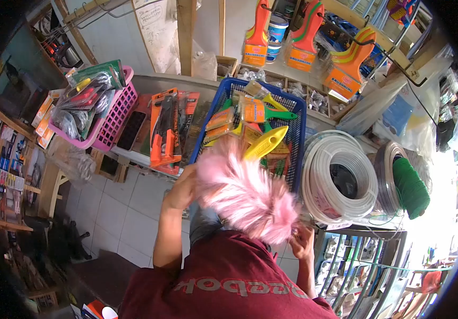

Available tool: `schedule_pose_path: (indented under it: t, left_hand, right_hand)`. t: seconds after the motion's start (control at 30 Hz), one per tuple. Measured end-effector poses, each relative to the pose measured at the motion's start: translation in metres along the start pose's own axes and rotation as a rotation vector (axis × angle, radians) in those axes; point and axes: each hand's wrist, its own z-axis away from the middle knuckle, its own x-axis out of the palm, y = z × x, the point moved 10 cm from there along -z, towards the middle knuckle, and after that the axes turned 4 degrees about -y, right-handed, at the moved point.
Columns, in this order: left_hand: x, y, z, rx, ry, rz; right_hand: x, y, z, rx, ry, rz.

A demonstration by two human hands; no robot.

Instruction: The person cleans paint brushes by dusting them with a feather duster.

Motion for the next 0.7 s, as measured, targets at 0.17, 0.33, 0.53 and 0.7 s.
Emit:
schedule_pose_path:
  t: [0.17, 0.33, 0.53, 0.7]
  left_hand:
    - [0.026, 0.002, -0.007, -0.110, -0.174, 0.364]
    - [-0.006, -0.032, 0.006, -0.111, 0.098, 0.358]
    - [0.010, -0.012, 0.000, -0.122, -0.040, 0.430]
    - [0.012, 0.014, -0.001, 0.031, -0.074, 0.022]
  right_hand:
    - [-0.011, 0.013, 0.043, -0.532, 0.345, 0.528]
    - [-0.010, 0.020, 0.015, -0.034, 0.166, -0.060]
    - [0.004, 0.015, 0.020, -0.182, 0.107, 0.003]
    - [-0.003, 0.019, 0.023, -0.153, 0.165, 0.164]
